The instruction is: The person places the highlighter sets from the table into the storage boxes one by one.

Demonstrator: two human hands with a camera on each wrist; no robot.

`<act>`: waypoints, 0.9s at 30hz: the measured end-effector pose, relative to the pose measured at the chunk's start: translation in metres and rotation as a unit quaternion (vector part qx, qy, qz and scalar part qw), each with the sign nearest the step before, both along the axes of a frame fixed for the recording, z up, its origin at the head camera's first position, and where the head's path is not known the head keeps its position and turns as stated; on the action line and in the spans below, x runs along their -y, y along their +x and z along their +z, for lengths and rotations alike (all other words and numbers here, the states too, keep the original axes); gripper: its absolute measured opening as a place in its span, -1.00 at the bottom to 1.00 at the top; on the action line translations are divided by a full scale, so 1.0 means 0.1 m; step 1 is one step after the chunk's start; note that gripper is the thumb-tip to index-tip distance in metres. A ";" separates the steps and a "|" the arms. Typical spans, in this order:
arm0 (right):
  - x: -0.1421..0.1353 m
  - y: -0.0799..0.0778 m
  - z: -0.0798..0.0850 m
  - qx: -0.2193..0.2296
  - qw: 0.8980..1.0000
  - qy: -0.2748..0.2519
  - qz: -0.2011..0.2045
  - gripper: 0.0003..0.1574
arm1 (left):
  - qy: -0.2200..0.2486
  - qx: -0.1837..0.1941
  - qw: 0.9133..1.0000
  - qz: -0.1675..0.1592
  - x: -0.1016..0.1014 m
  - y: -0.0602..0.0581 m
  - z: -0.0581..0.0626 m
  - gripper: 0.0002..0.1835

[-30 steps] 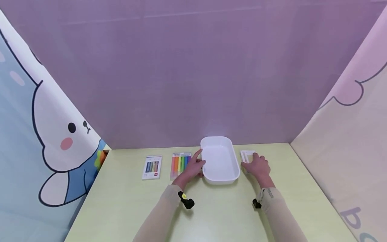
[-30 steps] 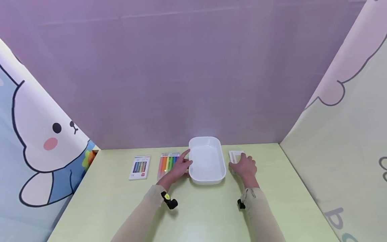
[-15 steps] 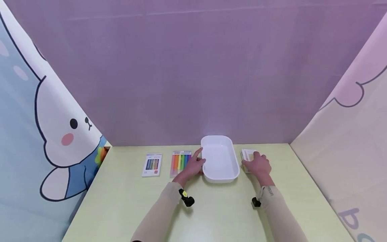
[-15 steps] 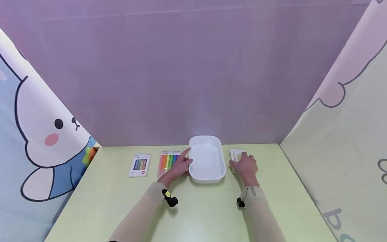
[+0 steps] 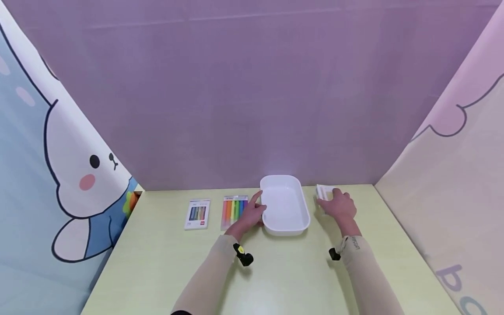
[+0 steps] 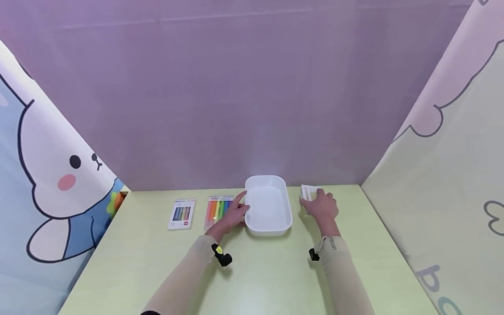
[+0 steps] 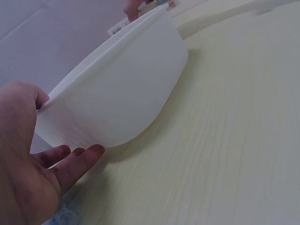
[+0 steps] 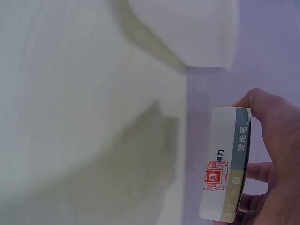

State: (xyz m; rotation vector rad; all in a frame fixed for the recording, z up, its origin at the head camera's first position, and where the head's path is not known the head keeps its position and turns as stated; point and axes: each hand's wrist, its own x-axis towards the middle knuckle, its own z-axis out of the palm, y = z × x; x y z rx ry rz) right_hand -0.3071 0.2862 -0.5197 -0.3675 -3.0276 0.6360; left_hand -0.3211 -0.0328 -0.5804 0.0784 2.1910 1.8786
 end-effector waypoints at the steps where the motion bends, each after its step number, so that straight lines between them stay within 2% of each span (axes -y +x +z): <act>1: 0.02 0.01 0.03 -0.003 1.000 0.001 -0.001 0.15 | -0.001 0.002 1.000 -0.001 0.01 0.00 -0.01 -0.32; 8: 0.17 0.03 0.35 -0.058 0.998 0.004 -0.008 0.13 | -0.011 -0.002 1.000 -0.007 0.02 0.02 0.01 -0.33; 16: 0.42 0.05 0.81 -0.059 0.998 0.002 0.003 0.11 | -0.033 -0.013 0.999 -0.014 0.01 0.03 0.06 -0.34; 21: 0.59 0.06 0.97 -0.057 0.998 0.016 0.007 0.10 | -0.032 -0.014 0.999 -0.015 0.01 0.03 0.06 -0.34; 27: 0.83 0.08 1.07 -0.047 0.998 0.029 0.018 0.07 | -0.027 -0.013 0.999 -0.014 0.02 0.04 0.05 -0.34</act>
